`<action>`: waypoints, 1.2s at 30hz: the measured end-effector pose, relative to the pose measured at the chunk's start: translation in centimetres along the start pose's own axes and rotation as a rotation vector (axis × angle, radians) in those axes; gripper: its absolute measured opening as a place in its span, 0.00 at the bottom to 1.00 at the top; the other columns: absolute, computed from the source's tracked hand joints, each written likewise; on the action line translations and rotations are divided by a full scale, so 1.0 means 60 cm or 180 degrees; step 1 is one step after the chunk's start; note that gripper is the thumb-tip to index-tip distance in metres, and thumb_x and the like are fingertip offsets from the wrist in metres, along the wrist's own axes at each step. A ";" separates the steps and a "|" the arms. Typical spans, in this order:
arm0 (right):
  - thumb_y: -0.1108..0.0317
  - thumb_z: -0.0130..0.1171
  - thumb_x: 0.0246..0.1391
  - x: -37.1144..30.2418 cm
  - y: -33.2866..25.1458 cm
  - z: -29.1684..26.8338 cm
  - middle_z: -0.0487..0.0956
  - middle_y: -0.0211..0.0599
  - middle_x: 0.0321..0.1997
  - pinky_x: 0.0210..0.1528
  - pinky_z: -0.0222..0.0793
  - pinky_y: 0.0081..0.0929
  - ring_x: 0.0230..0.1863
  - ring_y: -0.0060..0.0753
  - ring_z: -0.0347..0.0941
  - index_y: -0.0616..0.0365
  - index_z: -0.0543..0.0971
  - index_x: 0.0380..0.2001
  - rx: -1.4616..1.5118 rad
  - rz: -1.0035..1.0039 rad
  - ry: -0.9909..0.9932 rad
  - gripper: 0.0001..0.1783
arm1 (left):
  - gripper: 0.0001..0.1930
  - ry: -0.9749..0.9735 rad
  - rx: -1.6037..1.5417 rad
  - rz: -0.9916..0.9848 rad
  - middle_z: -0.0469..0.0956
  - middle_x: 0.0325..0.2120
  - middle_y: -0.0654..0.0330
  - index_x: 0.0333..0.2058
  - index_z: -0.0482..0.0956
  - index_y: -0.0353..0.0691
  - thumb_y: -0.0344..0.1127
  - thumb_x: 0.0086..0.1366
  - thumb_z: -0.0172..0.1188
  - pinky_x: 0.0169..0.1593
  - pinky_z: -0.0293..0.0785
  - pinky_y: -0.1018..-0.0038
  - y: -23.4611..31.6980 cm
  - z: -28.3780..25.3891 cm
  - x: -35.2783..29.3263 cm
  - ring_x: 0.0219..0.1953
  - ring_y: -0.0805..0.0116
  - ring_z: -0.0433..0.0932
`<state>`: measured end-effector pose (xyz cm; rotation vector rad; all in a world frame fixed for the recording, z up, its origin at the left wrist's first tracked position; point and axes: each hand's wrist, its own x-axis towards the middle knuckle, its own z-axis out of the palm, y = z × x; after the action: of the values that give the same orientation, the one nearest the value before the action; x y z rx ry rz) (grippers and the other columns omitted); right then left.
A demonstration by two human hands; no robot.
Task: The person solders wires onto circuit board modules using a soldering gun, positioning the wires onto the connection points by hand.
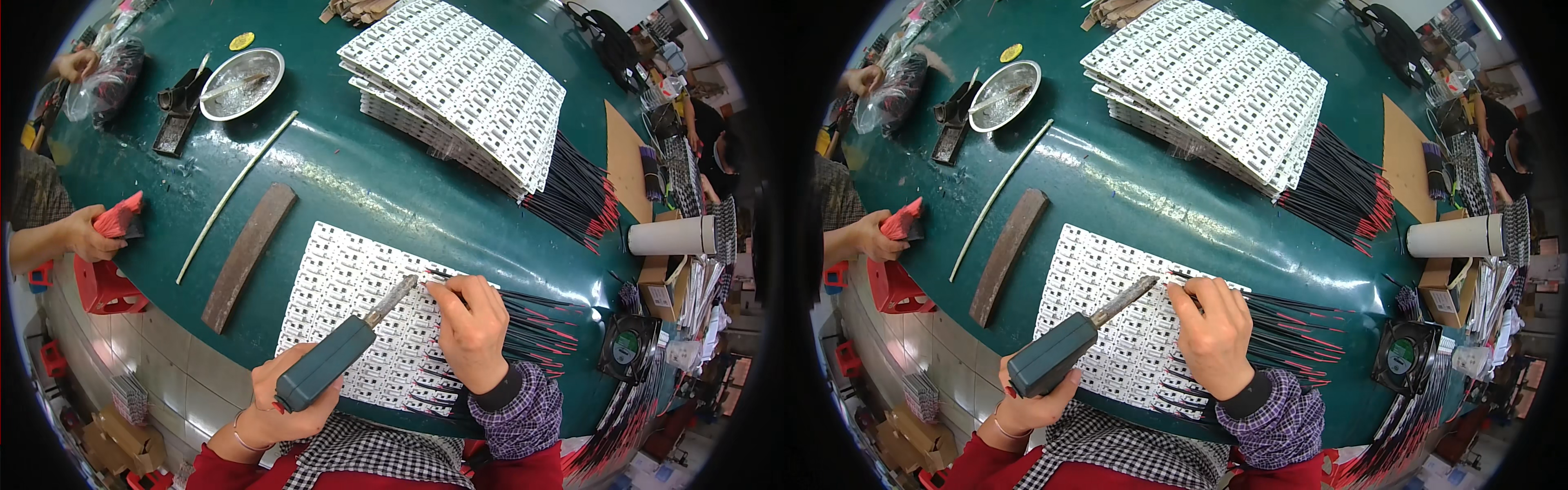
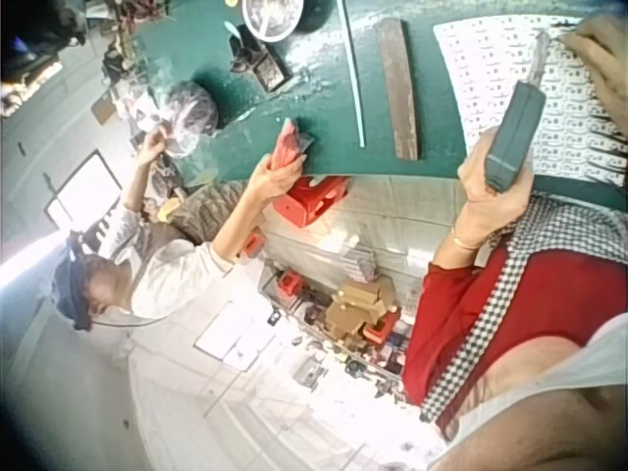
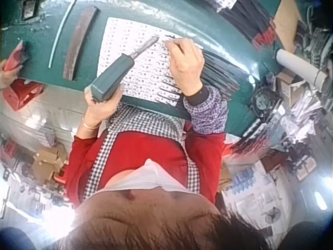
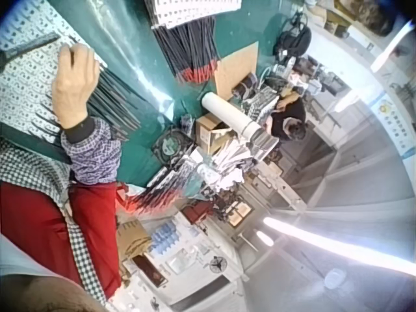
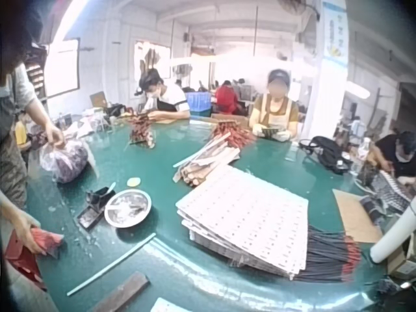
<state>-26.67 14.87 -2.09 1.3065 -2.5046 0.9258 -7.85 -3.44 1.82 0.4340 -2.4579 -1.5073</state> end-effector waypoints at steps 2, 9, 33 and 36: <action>0.83 0.62 0.41 0.001 0.000 0.000 0.76 0.35 0.34 0.36 0.67 0.33 0.34 0.37 0.75 0.62 0.84 0.38 -0.0003 -0.0004 0.0003 0.17 | 0.13 0.0003 -0.0089 0.0008 0.84 0.33 0.50 0.37 0.83 0.26 0.19 0.50 0.71 0.35 0.80 0.76 -0.001 0.002 0.000 0.29 0.66 0.85; 0.84 0.62 0.40 0.002 0.000 -0.002 0.76 0.35 0.34 0.36 0.67 0.33 0.34 0.37 0.74 0.62 0.84 0.38 0.0042 -0.0007 -0.0041 0.17 | 0.12 -0.0070 0.0032 0.0154 0.83 0.32 0.50 0.36 0.83 0.26 0.19 0.51 0.70 0.34 0.79 0.76 -0.003 0.005 0.002 0.30 0.66 0.85; 0.88 0.66 0.42 0.003 0.004 0.000 0.76 0.40 0.33 0.33 0.72 0.34 0.33 0.42 0.77 0.62 0.84 0.36 0.0478 0.0262 0.0033 0.15 | 0.12 0.0122 0.0059 0.0230 0.82 0.29 0.53 0.34 0.84 0.28 0.19 0.48 0.70 0.30 0.77 0.76 -0.001 0.008 -0.005 0.25 0.66 0.82; 0.85 0.64 0.38 -0.003 0.005 0.004 0.76 0.37 0.33 0.36 0.71 0.35 0.35 0.40 0.76 0.60 0.85 0.35 0.0336 0.0231 0.0062 0.17 | 0.11 0.0115 0.0121 0.0376 0.81 0.28 0.53 0.33 0.83 0.28 0.19 0.48 0.70 0.29 0.75 0.76 -0.006 0.013 -0.001 0.24 0.66 0.81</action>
<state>-26.80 14.98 -2.50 1.2367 -2.5351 1.0949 -8.01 -2.92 1.14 0.3137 -2.4417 -1.3961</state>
